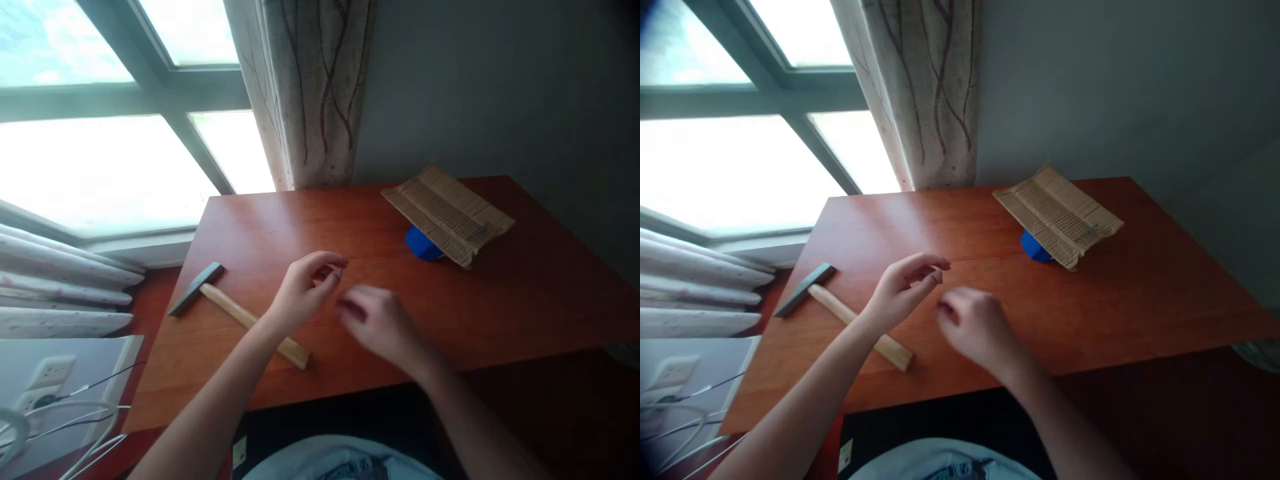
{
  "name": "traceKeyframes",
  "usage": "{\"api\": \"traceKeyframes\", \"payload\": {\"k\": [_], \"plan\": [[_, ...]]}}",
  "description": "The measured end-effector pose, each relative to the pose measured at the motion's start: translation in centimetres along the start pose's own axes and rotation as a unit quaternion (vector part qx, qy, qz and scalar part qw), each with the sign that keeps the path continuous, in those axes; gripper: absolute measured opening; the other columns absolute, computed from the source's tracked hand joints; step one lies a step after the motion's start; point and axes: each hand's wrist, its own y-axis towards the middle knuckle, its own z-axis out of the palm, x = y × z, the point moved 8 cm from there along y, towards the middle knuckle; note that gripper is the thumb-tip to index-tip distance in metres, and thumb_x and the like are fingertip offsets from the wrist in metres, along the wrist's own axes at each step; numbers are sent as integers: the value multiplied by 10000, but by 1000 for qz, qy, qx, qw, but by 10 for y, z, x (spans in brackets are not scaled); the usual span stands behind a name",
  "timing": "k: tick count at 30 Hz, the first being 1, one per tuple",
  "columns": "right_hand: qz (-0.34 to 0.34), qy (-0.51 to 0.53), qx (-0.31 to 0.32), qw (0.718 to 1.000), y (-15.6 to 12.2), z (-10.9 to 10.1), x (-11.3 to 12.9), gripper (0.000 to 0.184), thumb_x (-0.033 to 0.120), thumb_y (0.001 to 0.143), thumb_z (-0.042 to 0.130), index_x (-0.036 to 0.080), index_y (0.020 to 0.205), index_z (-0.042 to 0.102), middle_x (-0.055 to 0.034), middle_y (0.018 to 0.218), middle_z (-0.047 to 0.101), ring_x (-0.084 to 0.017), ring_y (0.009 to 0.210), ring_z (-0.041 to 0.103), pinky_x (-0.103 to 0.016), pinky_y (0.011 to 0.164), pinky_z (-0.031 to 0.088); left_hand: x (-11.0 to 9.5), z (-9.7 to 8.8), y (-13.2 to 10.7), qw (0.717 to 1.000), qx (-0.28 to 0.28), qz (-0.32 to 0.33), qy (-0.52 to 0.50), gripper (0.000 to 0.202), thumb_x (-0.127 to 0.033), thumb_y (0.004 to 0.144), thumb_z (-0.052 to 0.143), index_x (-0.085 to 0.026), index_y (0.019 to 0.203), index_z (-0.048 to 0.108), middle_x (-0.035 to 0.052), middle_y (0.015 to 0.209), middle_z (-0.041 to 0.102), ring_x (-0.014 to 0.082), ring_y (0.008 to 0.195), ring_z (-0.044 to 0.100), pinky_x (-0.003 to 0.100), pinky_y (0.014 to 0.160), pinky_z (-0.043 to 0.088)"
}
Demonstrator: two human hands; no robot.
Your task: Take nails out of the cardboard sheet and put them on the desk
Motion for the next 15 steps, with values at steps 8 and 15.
{"api": "traceKeyframes", "payload": {"k": [8, 15], "plan": [[242, 111, -430, 863, -17, -277, -204, 263, 428, 843, 660, 199, 920, 763, -128, 1102, 789, -146, 867, 710, -380, 701, 414, 20, 93, 55, 983, 86, -109, -124, 515, -388, 904, 678, -140, 1349, 604, 77, 829, 733, 199, 771, 697, 318, 718, 565], [314, 302, -194, 879, 4, -234, -260, 686, 717, 977, 324, 270, 729, 781, -76, 954, 813, -216, 964, 775, -372, 662, 521, 38, 176, 98, 954, 80, -165, -236, 642, -516, 915, 667, -154, 1418, 500, 177, 1160, 702, 182, 767, 691, 301, 653, 580]]}}
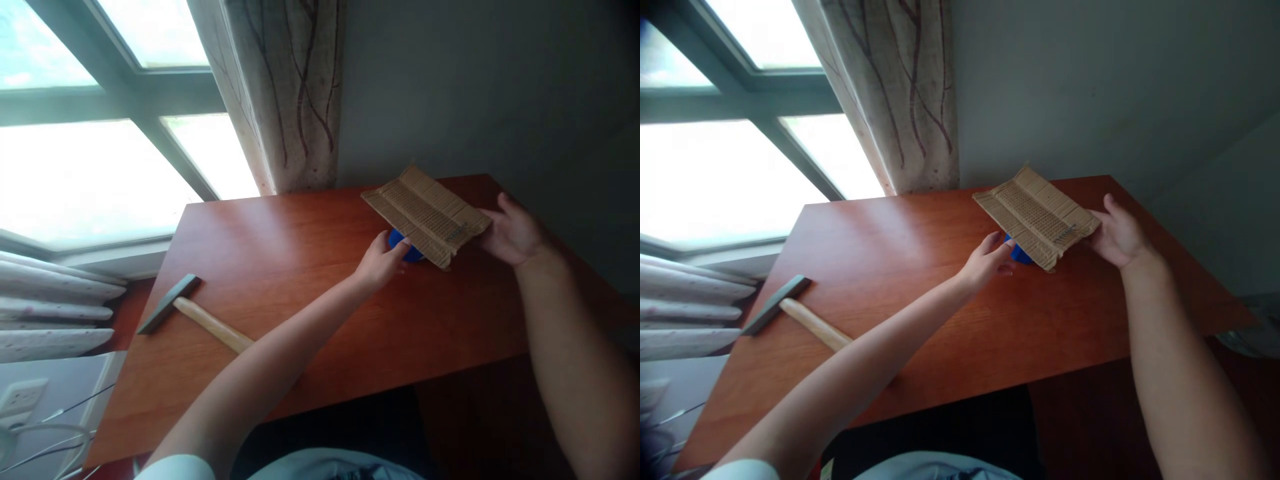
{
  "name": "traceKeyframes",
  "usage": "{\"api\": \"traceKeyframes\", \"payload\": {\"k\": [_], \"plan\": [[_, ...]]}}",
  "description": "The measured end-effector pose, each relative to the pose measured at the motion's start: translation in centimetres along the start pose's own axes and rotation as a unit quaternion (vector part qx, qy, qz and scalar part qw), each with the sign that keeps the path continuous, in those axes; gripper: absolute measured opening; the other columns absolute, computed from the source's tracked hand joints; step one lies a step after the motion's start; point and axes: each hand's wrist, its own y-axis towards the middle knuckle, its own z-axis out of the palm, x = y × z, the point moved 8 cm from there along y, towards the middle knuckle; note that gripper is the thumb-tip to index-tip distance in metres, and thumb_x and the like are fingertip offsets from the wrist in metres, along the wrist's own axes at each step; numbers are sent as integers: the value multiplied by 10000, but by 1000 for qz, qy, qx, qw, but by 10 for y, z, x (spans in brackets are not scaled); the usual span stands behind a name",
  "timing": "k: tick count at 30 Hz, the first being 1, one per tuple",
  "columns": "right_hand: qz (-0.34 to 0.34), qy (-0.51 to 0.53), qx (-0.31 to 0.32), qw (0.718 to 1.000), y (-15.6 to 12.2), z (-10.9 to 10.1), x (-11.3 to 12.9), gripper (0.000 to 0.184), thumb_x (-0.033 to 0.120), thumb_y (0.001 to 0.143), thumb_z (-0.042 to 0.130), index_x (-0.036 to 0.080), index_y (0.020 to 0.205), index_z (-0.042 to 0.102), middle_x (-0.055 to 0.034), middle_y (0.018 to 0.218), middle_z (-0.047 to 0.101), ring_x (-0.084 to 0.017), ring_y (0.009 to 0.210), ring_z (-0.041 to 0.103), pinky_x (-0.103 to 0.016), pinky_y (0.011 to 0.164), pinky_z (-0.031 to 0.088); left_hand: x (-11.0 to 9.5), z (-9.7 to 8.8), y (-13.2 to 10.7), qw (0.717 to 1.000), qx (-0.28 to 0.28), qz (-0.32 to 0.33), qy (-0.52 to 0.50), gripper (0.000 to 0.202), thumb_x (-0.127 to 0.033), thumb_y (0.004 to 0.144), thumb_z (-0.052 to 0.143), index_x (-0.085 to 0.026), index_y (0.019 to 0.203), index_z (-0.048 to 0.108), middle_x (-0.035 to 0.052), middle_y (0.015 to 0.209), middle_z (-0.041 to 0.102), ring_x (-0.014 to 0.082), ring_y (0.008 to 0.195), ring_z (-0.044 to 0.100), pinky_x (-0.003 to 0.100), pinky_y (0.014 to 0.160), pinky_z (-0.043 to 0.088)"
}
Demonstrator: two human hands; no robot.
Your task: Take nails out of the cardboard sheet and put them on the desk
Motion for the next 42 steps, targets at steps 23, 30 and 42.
{"api": "traceKeyframes", "payload": {"k": [23, 30, 42], "plan": [[-81, 116, 230, 963, -81, 261, 18, 294, 447, 918, 611, 223, 1063, 734, -54, 1096, 782, -221, 1056, 716, -371, 938, 570, -72, -205, -98, 978, -195, 67, -21, 432, -300, 696, 765, -163, 1096, 677, 53, 1018, 755, 188, 907, 702, 275, 754, 574], [-45, 141, 240, 959, -84, 296, 14, 234, 401, 852, 687, 237, 1007, 751, -33, 1100, 790, -230, 1091, 691, -376, 994, 525, -65, -235, -108, 975, -214, 55, -35, 376, -282, 689, 785, -160, 1035, 702, 53, 959, 745, 168, 830, 686, 239, 681, 559], [-58, 113, 232, 964, -88, 297, 13, 289, 439, 814, 721, 227, 1007, 748, -25, 1055, 781, -195, 978, 679, -302, 831, 516, -57, -247, -109, 976, -203, 51, -53, 385, -282, 726, 799, -158, 1080, 711, 58, 979, 762, 172, 837, 703, 249, 713, 586]]}}
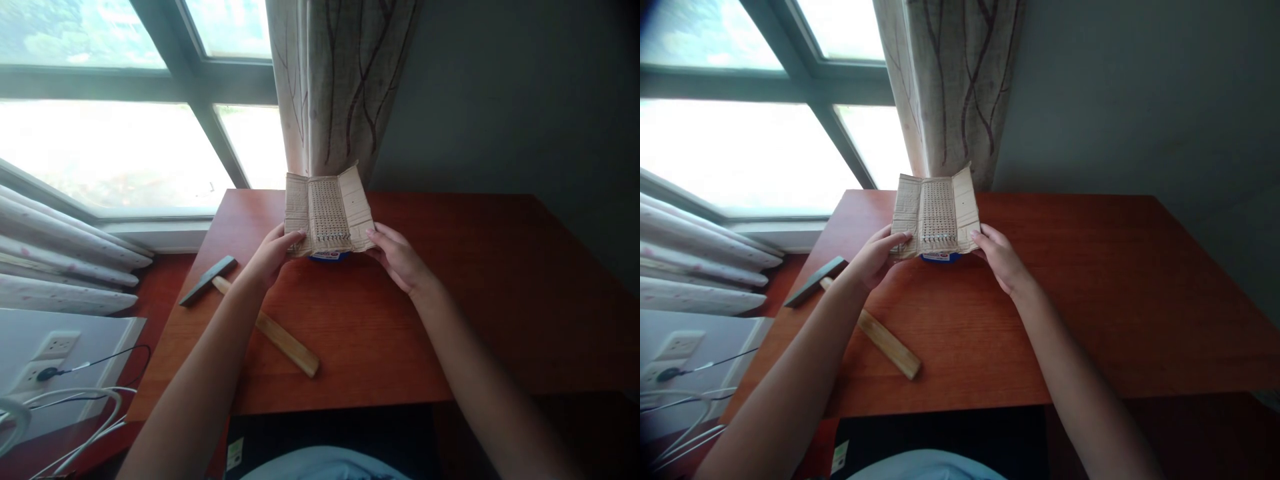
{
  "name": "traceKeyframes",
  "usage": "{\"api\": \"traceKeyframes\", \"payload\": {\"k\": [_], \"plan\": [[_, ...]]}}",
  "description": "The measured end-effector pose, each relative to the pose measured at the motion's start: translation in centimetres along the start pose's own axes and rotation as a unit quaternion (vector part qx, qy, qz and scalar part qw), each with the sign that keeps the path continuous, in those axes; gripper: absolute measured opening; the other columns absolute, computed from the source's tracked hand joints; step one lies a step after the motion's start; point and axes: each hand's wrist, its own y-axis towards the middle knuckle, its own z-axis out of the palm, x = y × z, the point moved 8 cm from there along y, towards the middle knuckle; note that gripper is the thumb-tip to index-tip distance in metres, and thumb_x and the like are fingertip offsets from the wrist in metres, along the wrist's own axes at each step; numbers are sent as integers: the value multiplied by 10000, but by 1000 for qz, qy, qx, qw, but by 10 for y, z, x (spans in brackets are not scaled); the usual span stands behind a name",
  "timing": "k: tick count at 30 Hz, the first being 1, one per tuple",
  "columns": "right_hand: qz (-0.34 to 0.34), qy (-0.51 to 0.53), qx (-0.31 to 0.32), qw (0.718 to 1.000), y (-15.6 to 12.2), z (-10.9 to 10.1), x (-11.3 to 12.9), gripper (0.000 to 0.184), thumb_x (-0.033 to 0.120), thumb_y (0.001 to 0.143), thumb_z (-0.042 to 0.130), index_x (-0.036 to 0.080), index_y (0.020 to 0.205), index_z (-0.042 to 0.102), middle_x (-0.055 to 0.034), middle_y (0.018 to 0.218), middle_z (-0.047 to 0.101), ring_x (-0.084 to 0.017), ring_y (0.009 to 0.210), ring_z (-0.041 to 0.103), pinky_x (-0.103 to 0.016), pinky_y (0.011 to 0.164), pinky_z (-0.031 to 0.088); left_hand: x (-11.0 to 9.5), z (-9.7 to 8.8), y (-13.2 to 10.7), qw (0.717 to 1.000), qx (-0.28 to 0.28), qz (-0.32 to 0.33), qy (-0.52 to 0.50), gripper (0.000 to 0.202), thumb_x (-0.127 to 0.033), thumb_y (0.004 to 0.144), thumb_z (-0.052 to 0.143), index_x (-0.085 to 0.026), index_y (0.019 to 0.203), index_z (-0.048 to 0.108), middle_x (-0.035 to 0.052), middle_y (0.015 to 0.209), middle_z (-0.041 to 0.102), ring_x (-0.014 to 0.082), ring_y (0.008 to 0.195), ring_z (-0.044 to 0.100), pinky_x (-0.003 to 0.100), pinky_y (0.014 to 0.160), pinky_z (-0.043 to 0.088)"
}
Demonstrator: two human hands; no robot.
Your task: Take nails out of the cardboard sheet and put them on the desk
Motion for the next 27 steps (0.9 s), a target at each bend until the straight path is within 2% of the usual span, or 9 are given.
{"api": "traceKeyframes", "payload": {"k": [3, 6, 8, 11, 14, 17, 22, 27], "plan": [[-25, -13, -22, 999, 1, -3, 1, 272, 448, 790, 740, 212, 925, 745, -19, 924, 763, -168, 822, 645, -271, 700, 490, -1, 1, -2, 1000, 10, 4, -5, 380, -290, 749, 795, -151, 1094, 712, 68, 983, 767, 186, 845, 708, 256, 709, 578], [-47, -9, -54, 997, 4, -7, 1, 273, 467, 789, 737, 198, 840, 727, -2, 761, 698, -127, 638, 529, -240, 532, 381, -2, 2, -4, 1000, 25, 11, -4, 440, -345, 789, 782, -143, 1172, 703, 86, 1008, 769, 212, 859, 712, 275, 691, 568], [-55, 9, -70, 996, 5, -8, 2, 276, 470, 786, 737, 196, 815, 713, 6, 718, 661, -113, 591, 473, -234, 487, 328, -4, 3, -4, 999, 35, 17, -2, 490, -378, 814, 770, -148, 1237, 684, 90, 1043, 766, 223, 880, 712, 287, 698, 567], [-61, 39, -91, 993, 6, -5, 4, 273, 461, 764, 747, 196, 809, 701, 7, 726, 647, -109, 594, 474, -230, 483, 326, -8, 1, -5, 998, 45, 35, -7, 481, -414, 866, 728, -159, 1270, 674, 84, 1077, 756, 206, 870, 700, 266, 677, 552], [-64, 61, -105, 991, 8, -3, 6, 264, 444, 738, 752, 193, 799, 695, 6, 720, 637, -109, 605, 489, -224, 487, 330, -11, -1, -4, 997, 49, 50, -18, 448, -465, 911, 673, -163, 1242, 688, 74, 1066, 750, 159, 773, 663, 217, 579, 493], [-64, 70, -108, 990, 10, -1, 5, 255, 432, 724, 757, 193, 784, 692, 10, 700, 623, -106, 600, 480, -221, 484, 327, -11, -3, -4, 997, 47, 50, -25, 452, -490, 915, 660, -159, 1221, 694, 73, 1056, 745, 138, 729, 634, 198, 552, 469], [-59, 57, -114, 990, 9, -1, -1, 264, 444, 746, 753, 192, 815, 714, 1, 733, 645, -109, 613, 491, -224, 497, 350, -12, 0, -7, 998, 45, 44, -15, 470, -470, 895, 685, -172, 1260, 679, 80, 1087, 742, 191, 865, 679, 210, 598, 498], [-61, 23, -109, 992, 7, -1, -7, 308, 493, 779, 746, 194, 846, 714, -3, 731, 659, -122, 625, 517, -227, 509, 362, -15, 0, -9, 998, 39, 49, 0, 485, -416, 871, 710, -175, 1291, 670, 85, 1149, 733, 209, 925, 683, 220, 622, 516]]}}
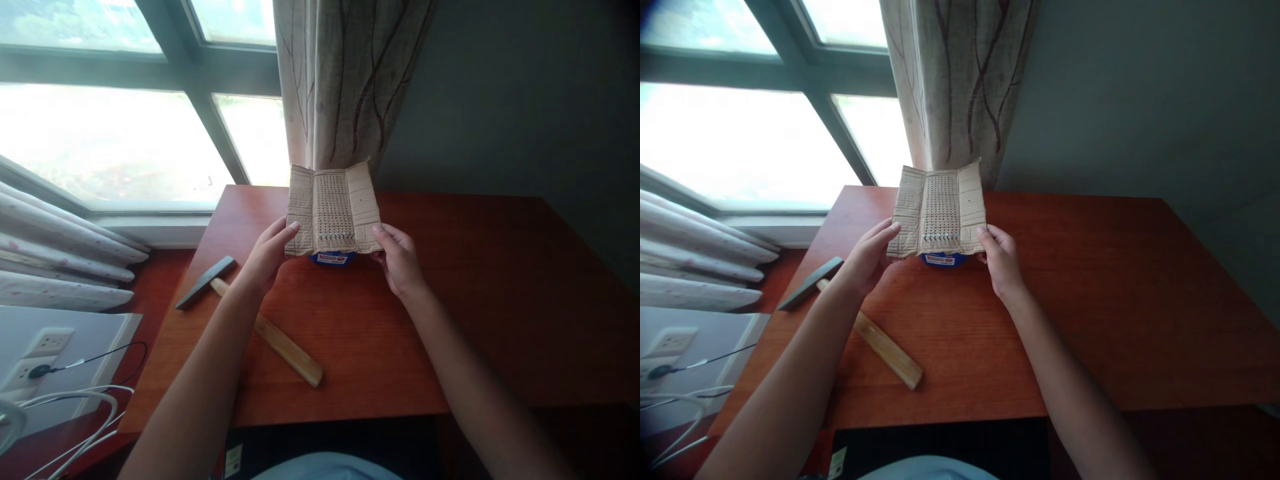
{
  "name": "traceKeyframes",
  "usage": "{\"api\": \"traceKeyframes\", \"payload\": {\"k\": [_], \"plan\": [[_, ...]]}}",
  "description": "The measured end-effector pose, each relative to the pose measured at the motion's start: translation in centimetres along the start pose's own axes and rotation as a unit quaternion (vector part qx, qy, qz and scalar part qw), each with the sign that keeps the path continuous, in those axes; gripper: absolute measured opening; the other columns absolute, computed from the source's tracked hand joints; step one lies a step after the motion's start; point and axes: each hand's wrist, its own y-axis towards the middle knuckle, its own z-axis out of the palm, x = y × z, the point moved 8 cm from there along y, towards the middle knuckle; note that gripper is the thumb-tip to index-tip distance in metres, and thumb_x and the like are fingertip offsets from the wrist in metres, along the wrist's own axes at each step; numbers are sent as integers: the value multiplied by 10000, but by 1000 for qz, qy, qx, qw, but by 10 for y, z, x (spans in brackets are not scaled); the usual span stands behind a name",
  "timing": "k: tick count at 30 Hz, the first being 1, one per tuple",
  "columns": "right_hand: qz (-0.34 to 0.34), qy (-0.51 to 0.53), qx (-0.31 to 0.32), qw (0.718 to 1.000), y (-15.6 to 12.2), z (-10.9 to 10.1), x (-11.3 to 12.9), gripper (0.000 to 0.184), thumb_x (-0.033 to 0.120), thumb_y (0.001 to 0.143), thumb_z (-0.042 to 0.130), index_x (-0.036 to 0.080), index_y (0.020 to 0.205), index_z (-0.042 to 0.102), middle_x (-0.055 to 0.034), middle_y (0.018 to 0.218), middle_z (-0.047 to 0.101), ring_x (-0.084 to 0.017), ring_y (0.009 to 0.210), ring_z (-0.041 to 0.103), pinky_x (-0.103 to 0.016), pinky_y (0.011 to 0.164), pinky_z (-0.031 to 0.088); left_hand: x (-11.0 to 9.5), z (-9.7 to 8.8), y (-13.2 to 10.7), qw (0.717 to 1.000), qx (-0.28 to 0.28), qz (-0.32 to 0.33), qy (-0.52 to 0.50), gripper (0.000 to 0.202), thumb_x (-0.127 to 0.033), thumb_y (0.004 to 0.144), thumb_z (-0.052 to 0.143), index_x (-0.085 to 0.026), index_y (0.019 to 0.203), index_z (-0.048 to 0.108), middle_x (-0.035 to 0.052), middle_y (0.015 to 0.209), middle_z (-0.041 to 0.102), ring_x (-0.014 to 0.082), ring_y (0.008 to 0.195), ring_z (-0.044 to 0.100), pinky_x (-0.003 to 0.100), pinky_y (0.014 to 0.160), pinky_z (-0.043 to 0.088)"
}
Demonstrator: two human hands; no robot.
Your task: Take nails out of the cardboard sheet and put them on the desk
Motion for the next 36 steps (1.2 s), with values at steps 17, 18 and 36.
{"api": "traceKeyframes", "payload": {"k": [17, 18, 36], "plan": [[-1, -76, -1, 997, -1, -5, -3, 394, 571, 783, 752, 221, 942, 670, -16, 833, 722, -157, 702, 618, -240, 554, 431, 3, -5, 0, 999, -30, -13, 20, 490, -353, 789, 761, -207, 1251, 685, 65, 1173, 727, 182, 930, 671, 221, 683, 511], [3, -76, -4, 997, -1, -6, -3, 408, 573, 769, 764, 223, 949, 659, -17, 839, 727, -158, 701, 624, -242, 554, 431, 3, -5, 0, 999, -31, -15, 20, 488, -354, 787, 763, -207, 1245, 686, 64, 1169, 727, 178, 925, 668, 220, 683, 508], [-340, -324, -84, 879, -22, -6, 77, 178, 390, 967, 589, 253, 1059, 657, -87, 1059, 671, -241, 976, 634, -396, 865, 527, 5, -18, 3, 995, -85, 18, 44, 498, -405, 802, 761, -194, 1243, 668, 86, 1184, 711, 213, 943, 664, 257, 679, 500]]}}
